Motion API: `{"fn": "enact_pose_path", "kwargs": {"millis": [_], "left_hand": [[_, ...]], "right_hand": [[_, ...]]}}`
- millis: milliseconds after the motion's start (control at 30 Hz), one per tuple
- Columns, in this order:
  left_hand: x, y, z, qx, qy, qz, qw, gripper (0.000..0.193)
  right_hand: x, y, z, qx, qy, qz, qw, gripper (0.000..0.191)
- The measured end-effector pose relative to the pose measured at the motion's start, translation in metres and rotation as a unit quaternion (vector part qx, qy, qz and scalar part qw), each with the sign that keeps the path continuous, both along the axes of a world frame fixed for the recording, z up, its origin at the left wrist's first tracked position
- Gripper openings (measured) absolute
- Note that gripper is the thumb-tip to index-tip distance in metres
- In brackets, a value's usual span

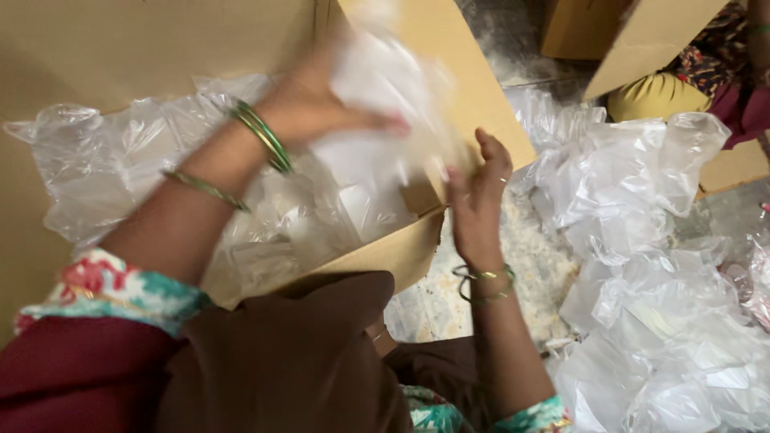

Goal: The person sits on the floor and packs plastic-wrapped white cushion pads into a large cardboard box, placing them one by one from a pile beside the box and pressing the layer flat to arrange them in a grid. Other workers pack similar boxes nearby.

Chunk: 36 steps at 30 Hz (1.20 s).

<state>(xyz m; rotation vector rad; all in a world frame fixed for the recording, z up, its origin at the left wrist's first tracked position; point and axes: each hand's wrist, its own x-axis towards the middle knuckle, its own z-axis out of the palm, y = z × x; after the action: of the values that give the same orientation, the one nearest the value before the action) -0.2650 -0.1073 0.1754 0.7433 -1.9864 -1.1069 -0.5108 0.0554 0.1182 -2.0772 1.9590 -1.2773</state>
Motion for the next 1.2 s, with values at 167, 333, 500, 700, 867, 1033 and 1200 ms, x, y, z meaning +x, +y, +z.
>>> {"fn": "enact_pose_path", "kwargs": {"millis": [167,333,500,700,867,1033,1200], "left_hand": [[0.059,-0.072,-0.067,0.377,0.082,0.278,0.88,0.08],[0.024,-0.075,-0.124,0.541,0.056,0.217,0.811,0.091],[-0.018,-0.057,-0.139,0.579,-0.004,0.2,0.791,0.108],[-0.018,-0.048,-0.14,0.383,-0.214,0.279,0.854,0.118],[-0.014,-0.042,-0.147,0.368,-0.175,0.278,0.87,0.115],[-0.006,-0.032,-0.15,0.415,-0.199,0.265,0.847,0.102],[-0.008,-0.023,-0.15,0.403,-0.193,0.27,0.853,0.106]], "right_hand": [[0.013,-0.006,-0.031,0.151,-0.209,0.026,0.966,0.048],[0.005,0.01,-0.026,0.216,-0.251,0.068,0.941,0.051],[0.02,0.028,-0.009,0.276,-0.269,0.027,0.922,0.057],[0.008,0.045,-0.036,0.205,-0.284,0.052,0.935,0.053],[-0.102,0.082,-0.105,0.166,-0.387,0.018,0.907,0.05],[-0.26,0.145,-0.126,0.138,-0.113,-0.331,0.927,0.073],[-0.329,0.145,-0.098,0.147,0.099,-0.395,0.901,0.092]]}}
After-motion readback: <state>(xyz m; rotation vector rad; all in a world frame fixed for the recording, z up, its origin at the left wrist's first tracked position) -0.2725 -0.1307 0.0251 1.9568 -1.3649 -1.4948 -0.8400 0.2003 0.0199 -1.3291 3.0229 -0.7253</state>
